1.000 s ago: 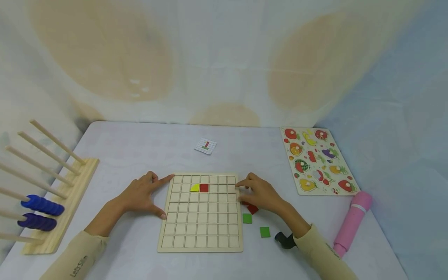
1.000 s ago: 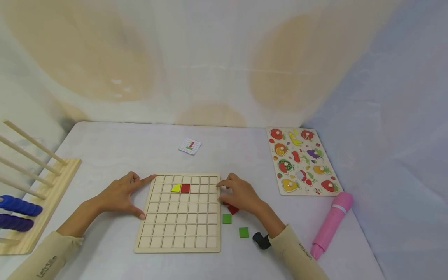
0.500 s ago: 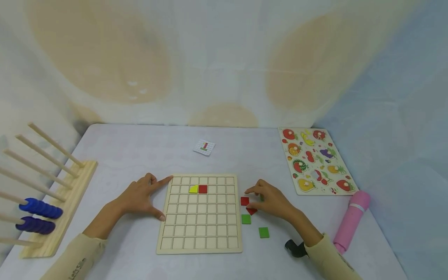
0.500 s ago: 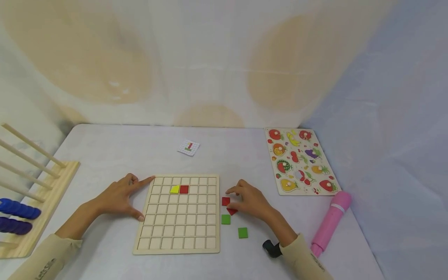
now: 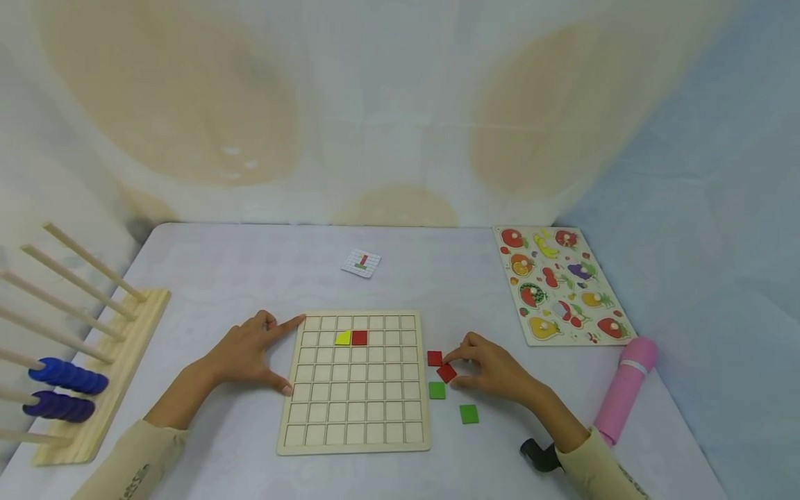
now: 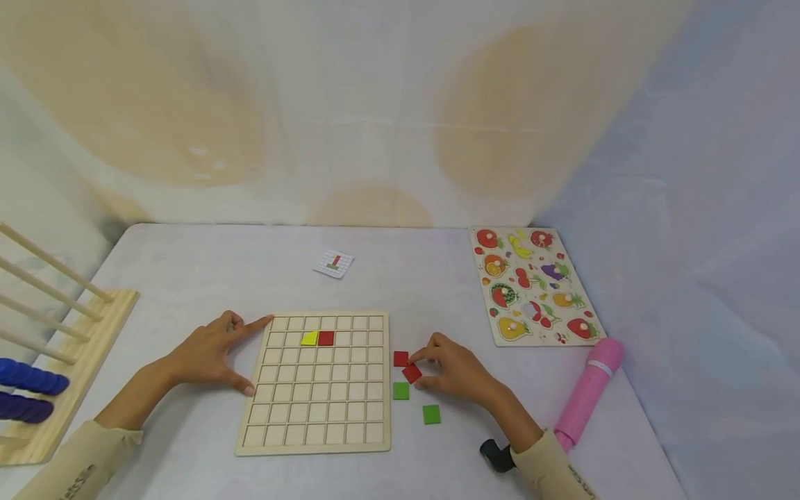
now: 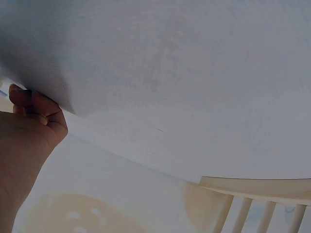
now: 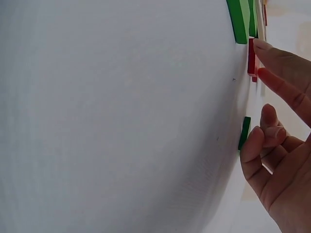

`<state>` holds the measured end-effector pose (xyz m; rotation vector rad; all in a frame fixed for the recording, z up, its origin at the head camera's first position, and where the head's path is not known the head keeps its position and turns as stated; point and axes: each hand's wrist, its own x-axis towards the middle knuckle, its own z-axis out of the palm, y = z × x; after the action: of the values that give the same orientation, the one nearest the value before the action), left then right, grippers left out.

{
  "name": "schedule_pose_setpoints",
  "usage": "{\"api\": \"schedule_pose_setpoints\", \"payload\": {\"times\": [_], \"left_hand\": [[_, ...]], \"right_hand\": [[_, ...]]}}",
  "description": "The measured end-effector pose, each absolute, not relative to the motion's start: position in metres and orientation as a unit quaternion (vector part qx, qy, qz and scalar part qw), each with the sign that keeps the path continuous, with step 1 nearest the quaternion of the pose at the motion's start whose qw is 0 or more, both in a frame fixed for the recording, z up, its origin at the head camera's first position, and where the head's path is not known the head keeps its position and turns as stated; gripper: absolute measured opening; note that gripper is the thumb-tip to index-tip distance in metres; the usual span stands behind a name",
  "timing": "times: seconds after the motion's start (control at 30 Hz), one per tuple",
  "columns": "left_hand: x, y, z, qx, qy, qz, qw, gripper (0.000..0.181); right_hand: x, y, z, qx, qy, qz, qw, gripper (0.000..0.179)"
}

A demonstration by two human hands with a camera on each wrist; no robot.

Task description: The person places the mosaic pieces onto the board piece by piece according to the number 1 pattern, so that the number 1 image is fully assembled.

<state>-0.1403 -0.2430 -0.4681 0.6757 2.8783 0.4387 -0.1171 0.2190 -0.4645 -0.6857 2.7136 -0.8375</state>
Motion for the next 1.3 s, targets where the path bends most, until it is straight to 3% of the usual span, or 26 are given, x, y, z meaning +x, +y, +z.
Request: {"api": "schedule_pose_setpoints", "payload": {"times": [0.57,0.87,1.3], "left_hand": [[-0.140,-0.244,-0.471,0.224,0.960,0.150,0.072,0.124],[-0.141,-0.245,-0.473,0.231,0.960,0.141,0.066,0.123],[-0.142,-0.245,-0.473,0.232,0.960,0.143,0.066,0.124]], "right_hand": [[-0.113,0.219,-0.470,-0.253,0.925,-0.268,0.092,0.019],[-0.111,0.212,-0.463,-0.276,0.919,-0.278,0.051,0.019],[-0.117,0.188,-0.452,-0.300,0.901,-0.305,0.065,0.017]]}}
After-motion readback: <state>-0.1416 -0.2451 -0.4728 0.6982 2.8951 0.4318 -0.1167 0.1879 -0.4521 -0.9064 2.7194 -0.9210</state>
